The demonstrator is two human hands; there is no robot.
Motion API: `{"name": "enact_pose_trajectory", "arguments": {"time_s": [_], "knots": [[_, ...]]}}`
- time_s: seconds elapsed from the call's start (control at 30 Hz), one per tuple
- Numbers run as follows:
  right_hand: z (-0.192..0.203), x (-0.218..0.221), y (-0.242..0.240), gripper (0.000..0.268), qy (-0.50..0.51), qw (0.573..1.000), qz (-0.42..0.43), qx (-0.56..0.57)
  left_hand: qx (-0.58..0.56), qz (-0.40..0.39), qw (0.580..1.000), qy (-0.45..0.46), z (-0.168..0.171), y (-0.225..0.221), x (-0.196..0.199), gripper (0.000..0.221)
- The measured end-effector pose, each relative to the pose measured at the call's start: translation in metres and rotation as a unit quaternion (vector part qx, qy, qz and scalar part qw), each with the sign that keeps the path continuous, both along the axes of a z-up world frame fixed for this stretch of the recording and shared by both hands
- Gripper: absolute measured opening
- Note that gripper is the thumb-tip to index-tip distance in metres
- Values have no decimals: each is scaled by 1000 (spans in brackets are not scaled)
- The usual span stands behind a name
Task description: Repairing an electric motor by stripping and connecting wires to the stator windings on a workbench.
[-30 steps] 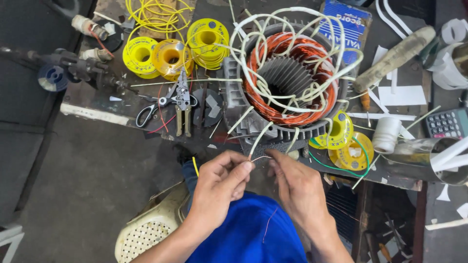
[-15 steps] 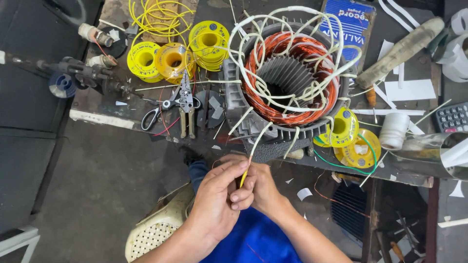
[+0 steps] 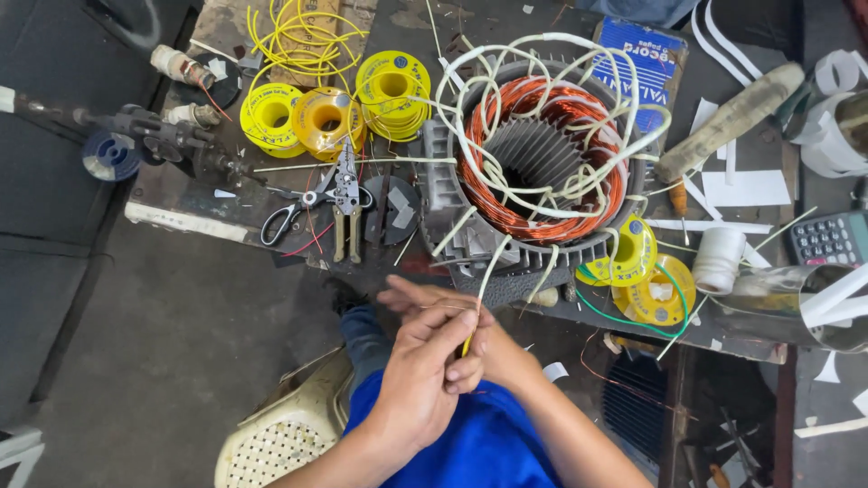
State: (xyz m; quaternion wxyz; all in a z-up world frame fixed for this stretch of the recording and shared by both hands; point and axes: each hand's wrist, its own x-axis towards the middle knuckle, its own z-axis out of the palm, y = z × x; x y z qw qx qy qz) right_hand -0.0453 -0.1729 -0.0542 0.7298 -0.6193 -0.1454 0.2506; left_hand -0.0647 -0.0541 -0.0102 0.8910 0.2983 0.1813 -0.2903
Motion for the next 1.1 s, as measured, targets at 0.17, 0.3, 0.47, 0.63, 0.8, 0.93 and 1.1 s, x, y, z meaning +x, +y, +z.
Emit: {"name": "enact_pose_trajectory", "arguments": {"time_s": [0.17, 0.3, 0.47, 0.63, 0.8, 0.93, 1.1], "knots": [[97, -33, -74, 26, -284, 903, 36, -320, 46, 8, 993, -106, -3, -8, -9, 21], [154, -35, -81, 27, -425, 797, -87, -420, 185, -18, 961, -203, 0, -12, -11, 22], [146, 2, -8, 48, -537, 649, -10, -539, 250, -13, 926, -284, -26, -11, -25, 13], [152, 14, -15, 25, -506, 788, -46, -348, 340, 39, 866, -365, -63, -5, -29, 10], [127, -26, -53, 17, -327, 918, -156, -160, 176, -19, 970, -164, -13, -8, -9, 21], [79, -58, -60, 52, -307, 912, -270, -44, 139, -45, 985, -96, -19, -13, -7, 23], [9, -59, -59, 51, -269, 903, -330, 57, 73, -58, 993, -66, -15, -9, 0, 19]]}}
